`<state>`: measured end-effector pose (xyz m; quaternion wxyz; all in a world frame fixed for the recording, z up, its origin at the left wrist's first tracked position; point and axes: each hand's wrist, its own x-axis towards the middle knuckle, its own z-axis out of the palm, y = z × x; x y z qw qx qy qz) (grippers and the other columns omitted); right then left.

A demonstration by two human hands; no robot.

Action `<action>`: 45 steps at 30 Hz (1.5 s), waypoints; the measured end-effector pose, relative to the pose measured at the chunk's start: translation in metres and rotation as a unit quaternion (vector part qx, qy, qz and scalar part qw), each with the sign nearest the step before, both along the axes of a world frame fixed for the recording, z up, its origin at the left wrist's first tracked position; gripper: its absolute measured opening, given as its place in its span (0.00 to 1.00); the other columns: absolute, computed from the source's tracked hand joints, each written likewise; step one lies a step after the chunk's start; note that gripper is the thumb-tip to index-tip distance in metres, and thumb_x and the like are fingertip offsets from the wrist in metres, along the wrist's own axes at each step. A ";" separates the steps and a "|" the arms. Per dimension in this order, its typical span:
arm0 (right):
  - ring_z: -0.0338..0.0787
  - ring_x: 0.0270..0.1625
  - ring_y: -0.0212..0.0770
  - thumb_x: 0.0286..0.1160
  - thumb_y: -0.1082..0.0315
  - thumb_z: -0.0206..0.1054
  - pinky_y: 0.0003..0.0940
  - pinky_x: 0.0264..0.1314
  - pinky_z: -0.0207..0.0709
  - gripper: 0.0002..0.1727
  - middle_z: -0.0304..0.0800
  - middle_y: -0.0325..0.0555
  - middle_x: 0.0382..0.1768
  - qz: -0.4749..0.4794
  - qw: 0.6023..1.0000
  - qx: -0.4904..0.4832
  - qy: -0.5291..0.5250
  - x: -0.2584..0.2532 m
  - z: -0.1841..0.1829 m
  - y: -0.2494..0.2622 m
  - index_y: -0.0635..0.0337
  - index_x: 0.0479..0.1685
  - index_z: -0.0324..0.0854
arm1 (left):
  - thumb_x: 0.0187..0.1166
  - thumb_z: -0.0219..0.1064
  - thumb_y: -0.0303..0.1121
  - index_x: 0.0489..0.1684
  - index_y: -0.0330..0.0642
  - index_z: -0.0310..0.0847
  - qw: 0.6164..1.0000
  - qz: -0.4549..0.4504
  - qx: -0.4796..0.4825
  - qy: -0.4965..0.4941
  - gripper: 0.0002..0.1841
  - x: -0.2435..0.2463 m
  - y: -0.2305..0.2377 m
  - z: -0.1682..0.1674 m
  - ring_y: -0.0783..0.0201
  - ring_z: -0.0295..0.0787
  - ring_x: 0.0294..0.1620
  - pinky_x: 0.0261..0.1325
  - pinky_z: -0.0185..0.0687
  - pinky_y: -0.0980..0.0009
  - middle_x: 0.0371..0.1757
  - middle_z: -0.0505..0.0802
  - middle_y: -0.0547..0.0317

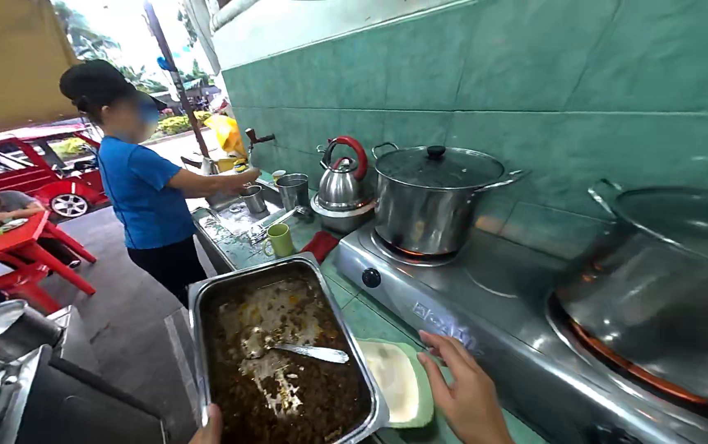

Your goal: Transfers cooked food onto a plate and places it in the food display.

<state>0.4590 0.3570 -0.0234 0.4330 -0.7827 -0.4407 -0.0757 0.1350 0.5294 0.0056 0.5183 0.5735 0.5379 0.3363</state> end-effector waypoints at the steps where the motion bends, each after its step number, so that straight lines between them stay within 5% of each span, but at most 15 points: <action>1: 0.94 0.57 0.49 0.83 0.60 0.61 0.48 0.60 0.88 0.19 0.94 0.51 0.56 0.032 0.998 0.020 -0.042 -0.008 0.015 0.007 0.60 0.62 0.89 | 0.95 0.37 0.50 0.55 0.29 0.79 1.000 -0.014 -0.004 -0.015 0.31 0.006 0.003 0.000 0.71 0.89 0.46 0.56 0.87 0.62 0.43 0.90 0.54; 5: 0.93 0.54 0.47 0.82 0.62 0.62 0.43 0.55 0.88 0.13 0.95 0.42 0.45 0.148 0.973 -0.011 -0.176 -0.036 0.038 0.054 0.52 0.51 0.93 | 0.95 0.42 0.45 0.49 0.31 0.79 0.998 -0.036 -0.039 -0.026 0.25 0.033 0.013 0.007 0.72 0.87 0.39 0.51 0.86 0.66 0.34 0.87 0.58; 13: 0.92 0.43 0.49 0.67 0.69 0.73 0.46 0.49 0.86 0.06 0.91 0.42 0.31 0.139 0.937 -0.120 -0.298 -0.045 0.014 0.111 0.51 0.40 0.91 | 0.94 0.43 0.44 0.44 0.33 0.80 0.993 -0.096 -0.062 -0.039 0.24 0.045 0.030 -0.001 0.68 0.86 0.39 0.50 0.84 0.63 0.33 0.87 0.58; 17: 0.92 0.41 0.51 0.64 0.71 0.69 0.47 0.45 0.86 0.11 0.91 0.45 0.31 0.126 0.939 -0.099 -0.305 -0.043 0.010 0.114 0.53 0.44 0.91 | 0.94 0.43 0.43 0.47 0.32 0.81 0.991 -0.103 -0.065 -0.056 0.24 0.050 0.032 -0.006 0.69 0.87 0.39 0.51 0.85 0.62 0.33 0.88 0.58; 22: 0.93 0.34 0.53 0.63 0.75 0.68 0.45 0.27 0.87 0.16 0.90 0.52 0.37 0.050 0.966 -0.082 -0.241 -0.042 0.034 0.114 0.59 0.51 0.91 | 0.94 0.45 0.42 0.45 0.35 0.79 0.993 -0.103 -0.050 -0.038 0.21 0.055 0.029 -0.004 0.71 0.83 0.35 0.46 0.81 0.66 0.30 0.83 0.62; 29: 0.87 0.67 0.61 0.80 0.79 0.57 0.53 0.63 0.83 0.22 0.85 0.61 0.65 -0.014 0.940 -0.339 -0.043 -0.028 0.110 0.134 0.64 0.72 0.79 | 0.91 0.48 0.42 0.51 0.32 0.81 0.990 -0.140 0.006 -0.028 0.21 0.064 0.020 -0.006 0.71 0.82 0.32 0.43 0.81 0.64 0.29 0.83 0.62; 36: 0.89 0.60 0.61 0.79 0.81 0.57 0.51 0.54 0.86 0.21 0.87 0.60 0.60 0.070 0.945 -0.281 -0.153 -0.046 0.126 0.154 0.65 0.69 0.82 | 0.92 0.48 0.42 0.41 0.36 0.83 0.989 -0.149 0.024 0.014 0.21 0.093 0.024 0.000 0.68 0.79 0.25 0.34 0.78 0.66 0.21 0.80 0.62; 41: 0.93 0.44 0.57 0.67 0.83 0.67 0.47 0.40 0.90 0.21 0.91 0.55 0.43 0.122 0.943 -0.133 -0.278 -0.030 0.086 0.138 0.60 0.60 0.89 | 0.92 0.47 0.45 0.44 0.39 0.86 0.991 -0.125 0.046 -0.009 0.23 0.106 0.047 0.006 0.69 0.83 0.28 0.37 0.81 0.67 0.25 0.85 0.62; 45: 0.91 0.41 0.55 0.63 0.80 0.69 0.46 0.38 0.88 0.23 0.90 0.52 0.40 0.185 0.922 -0.062 -0.334 -0.023 0.049 0.118 0.53 0.60 0.90 | 0.93 0.47 0.47 0.46 0.38 0.87 0.993 -0.109 0.048 -0.006 0.25 0.110 0.068 0.007 0.66 0.89 0.35 0.44 0.86 0.63 0.31 0.90 0.58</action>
